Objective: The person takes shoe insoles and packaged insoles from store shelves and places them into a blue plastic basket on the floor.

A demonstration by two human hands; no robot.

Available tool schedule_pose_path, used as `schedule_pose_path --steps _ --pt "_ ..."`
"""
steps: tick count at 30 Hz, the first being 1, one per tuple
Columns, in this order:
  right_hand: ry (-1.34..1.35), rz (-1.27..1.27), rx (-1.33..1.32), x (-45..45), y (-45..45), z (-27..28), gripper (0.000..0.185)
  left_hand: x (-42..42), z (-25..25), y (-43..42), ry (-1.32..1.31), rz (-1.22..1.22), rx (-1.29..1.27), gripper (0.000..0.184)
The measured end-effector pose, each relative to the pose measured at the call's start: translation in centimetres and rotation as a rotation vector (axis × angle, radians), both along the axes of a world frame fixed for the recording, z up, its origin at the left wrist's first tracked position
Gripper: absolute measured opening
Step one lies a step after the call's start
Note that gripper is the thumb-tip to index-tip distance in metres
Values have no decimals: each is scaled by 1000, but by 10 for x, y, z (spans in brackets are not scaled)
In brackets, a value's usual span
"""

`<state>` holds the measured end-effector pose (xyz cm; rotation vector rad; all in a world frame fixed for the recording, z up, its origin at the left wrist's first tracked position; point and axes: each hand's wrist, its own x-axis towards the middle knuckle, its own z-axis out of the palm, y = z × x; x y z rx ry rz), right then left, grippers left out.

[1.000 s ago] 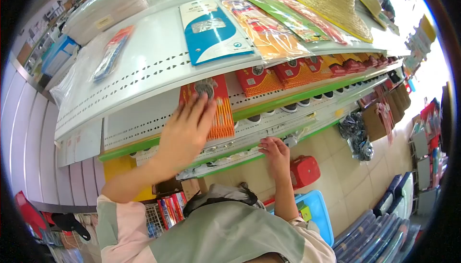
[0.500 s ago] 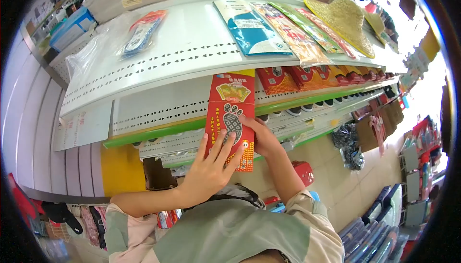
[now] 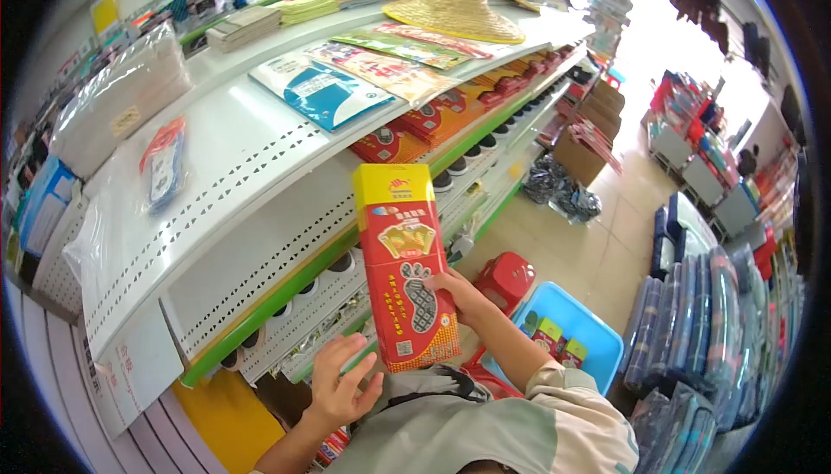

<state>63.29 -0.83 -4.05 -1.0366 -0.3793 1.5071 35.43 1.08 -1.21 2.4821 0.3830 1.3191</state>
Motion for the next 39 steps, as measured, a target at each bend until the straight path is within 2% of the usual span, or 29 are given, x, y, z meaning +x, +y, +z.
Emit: schedule_pose_path --steps 9,15,30,39 --pt "98 -245 34 -8 -70 -28 43 -12 -19 -14 9 -121 -163 38" --pt "-11 -326 -10 -20 -73 -31 41 -25 -31 -26 0 -59 -289 31" --pt "-35 -146 8 -55 -33 -28 45 -50 -49 -47 -24 71 -570 19" --pt "-79 -204 7 -64 -39 -22 41 -53 -52 -51 -10 36 -574 22"
